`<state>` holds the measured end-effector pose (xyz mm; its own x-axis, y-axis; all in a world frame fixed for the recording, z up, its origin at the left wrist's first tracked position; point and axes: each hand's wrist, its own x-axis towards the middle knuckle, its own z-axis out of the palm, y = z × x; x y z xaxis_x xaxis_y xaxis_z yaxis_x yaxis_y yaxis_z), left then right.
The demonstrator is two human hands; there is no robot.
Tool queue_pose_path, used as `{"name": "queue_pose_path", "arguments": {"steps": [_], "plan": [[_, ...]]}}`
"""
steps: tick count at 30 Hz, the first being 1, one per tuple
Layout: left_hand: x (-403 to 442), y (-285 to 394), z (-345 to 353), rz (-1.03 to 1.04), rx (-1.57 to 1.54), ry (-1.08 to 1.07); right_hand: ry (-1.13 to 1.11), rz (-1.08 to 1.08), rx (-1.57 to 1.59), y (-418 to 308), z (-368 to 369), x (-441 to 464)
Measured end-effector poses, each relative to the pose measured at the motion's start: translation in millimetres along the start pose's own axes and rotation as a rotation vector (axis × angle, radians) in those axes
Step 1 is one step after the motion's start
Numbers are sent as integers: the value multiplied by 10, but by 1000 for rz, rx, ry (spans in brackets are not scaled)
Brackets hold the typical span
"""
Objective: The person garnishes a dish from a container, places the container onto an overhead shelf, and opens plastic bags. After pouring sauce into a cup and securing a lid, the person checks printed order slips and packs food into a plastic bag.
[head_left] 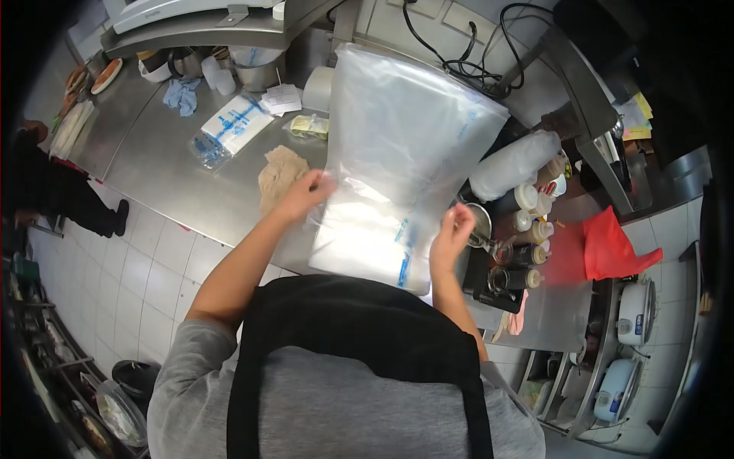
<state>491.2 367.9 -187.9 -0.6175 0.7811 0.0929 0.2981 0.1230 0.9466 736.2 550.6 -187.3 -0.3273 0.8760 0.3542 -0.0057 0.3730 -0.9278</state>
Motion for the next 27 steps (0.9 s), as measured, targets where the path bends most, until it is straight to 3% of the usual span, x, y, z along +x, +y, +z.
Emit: {"name": "queue_pose_path", "arguments": {"steps": [1, 3, 4, 7, 9, 10, 13, 16, 17, 19, 20, 22, 23, 25, 27], "plan": [[-96, -30, 3, 180, 323, -26, -9, -103, -74, -144, -38, -159], [-254, 299, 129, 60, 372, 14, -327, -410, -347, -508, 51, -404], [-337, 503, 220, -1, 395, 32, -369, -480, -418, -649, 146, -487], [-624, 941, 423, -277, -812, -244, -390, -568, -416, -621, 268, -585], [-835, 1338, 188, -303, -1084, -271, -408, -619, -380, -377, 138, -426], [-909, 1447, 92, -316, -1218, -289, -376, -525, -325, -558, 62, -403], [-1051, 1309, -187, -460, -1036, 4, -744, -299, -354, -1110, -343, -314], [-1332, 586, -366, -371, -174, -284, -1237, -76, -421, -1331, -644, -458], [-1429, 563, -429, -354, -68, -301, -1393, 22, -422, -1389, -679, -494], [-1578, 581, -510, -321, 140, -333, -1332, 225, -369, -1717, -627, -456], [-1547, 628, -521, -358, 189, -113, -1300, 328, -343, -1809, -584, -435], [-1408, 1074, -567, 145, 237, 174, -1155, 392, -171, -1805, -501, -379], [-1370, 1391, -555, 279, 283, 106, -1078, 423, -88, -1807, -454, -346], [-1299, 1720, -399, 416, 357, -61, -1016, 169, -80, -1846, -323, -286], [-1234, 1829, -251, 426, 418, -255, -963, -152, -50, -1743, -234, -195]]}}
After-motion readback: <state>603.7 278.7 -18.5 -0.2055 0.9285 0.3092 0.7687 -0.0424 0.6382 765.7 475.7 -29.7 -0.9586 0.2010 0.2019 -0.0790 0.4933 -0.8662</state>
